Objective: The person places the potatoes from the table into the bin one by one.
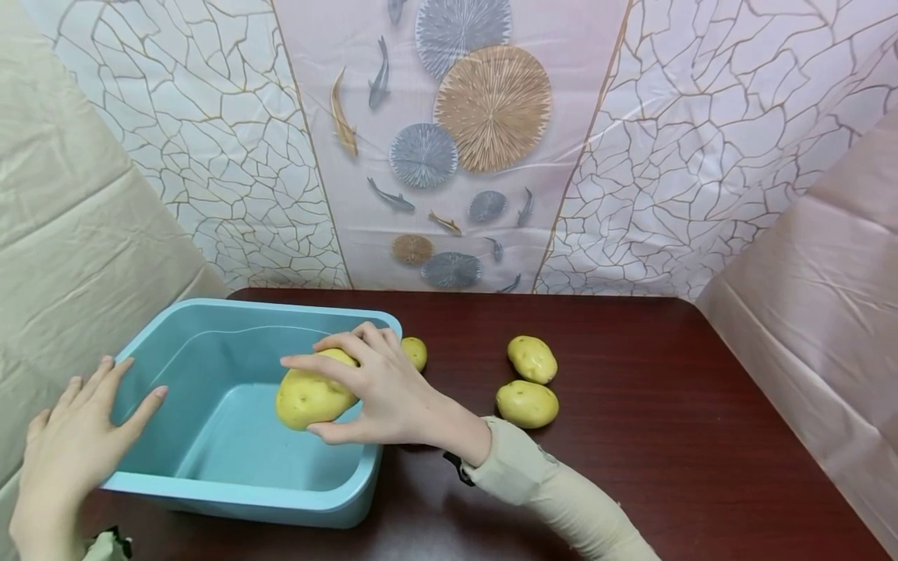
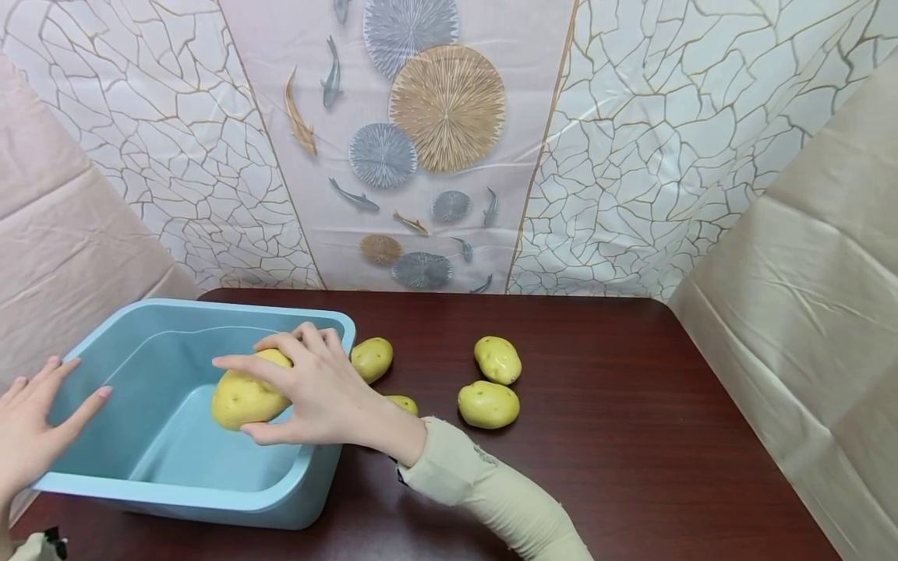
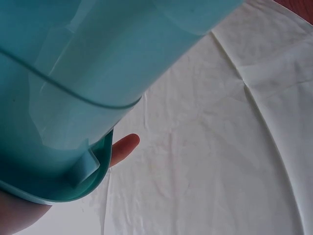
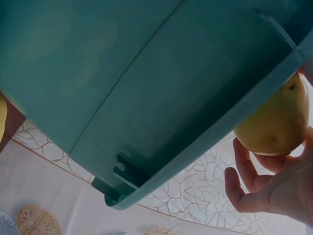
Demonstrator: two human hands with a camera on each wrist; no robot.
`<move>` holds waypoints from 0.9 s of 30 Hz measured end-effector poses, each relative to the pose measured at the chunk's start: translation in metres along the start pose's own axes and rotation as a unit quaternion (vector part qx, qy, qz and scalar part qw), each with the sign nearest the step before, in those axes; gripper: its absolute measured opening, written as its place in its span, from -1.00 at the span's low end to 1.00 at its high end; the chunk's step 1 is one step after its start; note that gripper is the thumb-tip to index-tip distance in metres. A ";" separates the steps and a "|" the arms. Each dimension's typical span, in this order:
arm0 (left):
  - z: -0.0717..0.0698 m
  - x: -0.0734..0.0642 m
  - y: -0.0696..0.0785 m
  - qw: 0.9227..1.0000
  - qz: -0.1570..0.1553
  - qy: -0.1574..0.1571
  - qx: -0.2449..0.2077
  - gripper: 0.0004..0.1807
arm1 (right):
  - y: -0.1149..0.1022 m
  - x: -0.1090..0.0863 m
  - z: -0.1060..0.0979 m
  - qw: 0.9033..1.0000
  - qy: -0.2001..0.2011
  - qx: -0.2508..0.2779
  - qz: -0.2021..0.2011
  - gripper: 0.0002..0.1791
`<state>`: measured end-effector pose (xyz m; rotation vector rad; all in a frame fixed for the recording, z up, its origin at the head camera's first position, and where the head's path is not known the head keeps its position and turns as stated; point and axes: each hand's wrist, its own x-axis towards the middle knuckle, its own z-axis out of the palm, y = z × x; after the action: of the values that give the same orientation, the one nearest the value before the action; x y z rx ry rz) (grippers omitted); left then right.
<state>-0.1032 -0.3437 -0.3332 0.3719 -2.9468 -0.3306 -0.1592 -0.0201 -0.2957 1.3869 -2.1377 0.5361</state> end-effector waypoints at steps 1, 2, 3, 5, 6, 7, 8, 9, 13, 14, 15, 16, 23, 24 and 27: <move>0.000 0.000 0.000 1.000 -0.001 -0.001 0.000 -0.08 | 0.000 0.001 0.000 1.000 -0.001 -0.001 0.000 -0.33; 0.000 0.000 0.000 1.000 -0.002 -0.001 0.001 -0.07 | 0.000 0.001 0.000 1.000 -0.002 -0.002 0.001 -0.33; 0.000 0.000 0.000 1.000 -0.003 -0.001 0.001 -0.07 | -0.001 0.002 0.000 1.000 -0.002 -0.003 0.000 -0.34; 0.000 0.000 0.000 1.000 -0.005 -0.002 0.000 -0.07 | -0.001 0.004 0.000 1.000 0.004 -0.002 -0.001 -0.36; 0.000 0.000 0.000 1.000 -0.005 -0.002 0.000 -0.07 | -0.001 0.005 0.000 1.000 0.009 -0.001 -0.002 -0.37; 0.000 0.000 0.000 1.000 -0.005 -0.002 -0.001 -0.07 | -0.002 0.006 0.000 1.000 0.014 -0.003 -0.004 -0.39; 0.000 0.000 0.000 1.000 -0.004 -0.003 -0.002 -0.07 | -0.002 0.007 -0.001 1.000 0.018 -0.002 -0.005 -0.41; 0.000 0.000 0.000 1.000 -0.004 -0.003 -0.003 -0.07 | -0.002 0.008 -0.001 1.000 0.022 -0.002 -0.005 -0.42; 0.000 -0.001 0.000 1.000 -0.004 -0.005 -0.004 -0.07 | -0.001 0.007 -0.004 1.000 0.023 -0.005 -0.008 -0.48; -0.001 -0.002 0.000 1.000 -0.005 -0.006 -0.004 -0.07 | 0.000 0.006 -0.004 1.000 0.021 -0.003 -0.008 -0.50; -0.001 -0.001 0.001 1.000 -0.006 -0.006 -0.003 -0.07 | 0.000 0.005 -0.004 1.000 0.018 -0.003 -0.009 -0.52; -0.001 -0.001 0.001 1.000 -0.007 -0.006 -0.002 -0.07 | 0.001 0.004 -0.004 1.000 0.015 -0.001 -0.009 -0.53; -0.001 -0.001 0.000 1.000 -0.006 -0.004 0.004 -0.07 | 0.006 -0.003 -0.002 1.000 0.004 0.006 -0.003 -0.59; -0.001 -0.001 0.000 1.000 -0.005 -0.004 0.003 -0.07 | 0.007 -0.003 -0.002 1.000 0.004 0.006 -0.002 -0.59; 0.000 -0.001 0.001 1.000 -0.005 -0.004 0.002 -0.07 | 0.009 -0.005 -0.003 1.000 0.005 0.003 0.000 -0.59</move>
<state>-0.1027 -0.3431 -0.3327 0.3869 -2.9548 -0.3294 -0.1646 -0.0111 -0.2972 1.3837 -2.1313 0.5477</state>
